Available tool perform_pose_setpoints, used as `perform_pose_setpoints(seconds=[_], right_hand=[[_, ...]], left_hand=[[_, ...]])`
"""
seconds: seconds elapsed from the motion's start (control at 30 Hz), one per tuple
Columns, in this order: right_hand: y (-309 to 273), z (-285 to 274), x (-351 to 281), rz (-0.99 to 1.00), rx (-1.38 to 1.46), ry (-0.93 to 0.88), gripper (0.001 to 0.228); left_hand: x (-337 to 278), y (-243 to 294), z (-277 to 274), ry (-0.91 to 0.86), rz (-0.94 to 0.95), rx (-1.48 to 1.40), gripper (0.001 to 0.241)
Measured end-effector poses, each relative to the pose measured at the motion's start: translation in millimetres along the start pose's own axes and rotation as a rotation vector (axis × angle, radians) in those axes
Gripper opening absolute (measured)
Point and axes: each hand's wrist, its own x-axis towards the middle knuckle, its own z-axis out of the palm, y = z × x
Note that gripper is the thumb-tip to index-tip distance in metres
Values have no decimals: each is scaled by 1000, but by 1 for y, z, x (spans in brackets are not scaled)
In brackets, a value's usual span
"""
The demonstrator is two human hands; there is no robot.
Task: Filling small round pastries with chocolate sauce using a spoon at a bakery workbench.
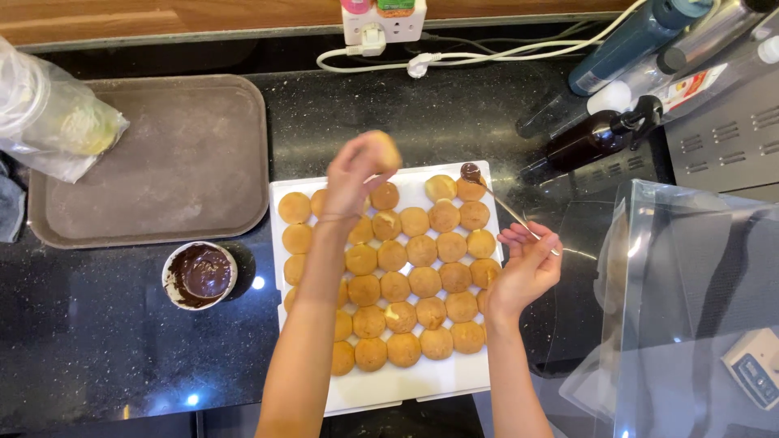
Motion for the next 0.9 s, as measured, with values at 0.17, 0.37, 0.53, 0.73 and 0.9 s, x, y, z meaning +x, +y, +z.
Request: perform_pose_setpoints(seconds=[0.17, 0.37, 0.53, 0.73, 0.9], right_hand=[[5, 26, -32, 110, 174, -15, 36], [14, 124, -169, 228, 209, -432, 30], [39, 174, -267, -530, -356, -1201, 11], [48, 185, -306, -750, -486, -1271, 18], [35, 187, -309, -567, -506, -1134, 9]], left_hand=[[-71, 81, -67, 154, -87, -472, 60], [-206, 170, -181, 368, 65, -200, 65], [-277, 204, -266, 533, 131, 50, 47], [-296, 203, -328, 725, 30, 80, 44], [-285, 191, -353, 605, 128, 94, 39]])
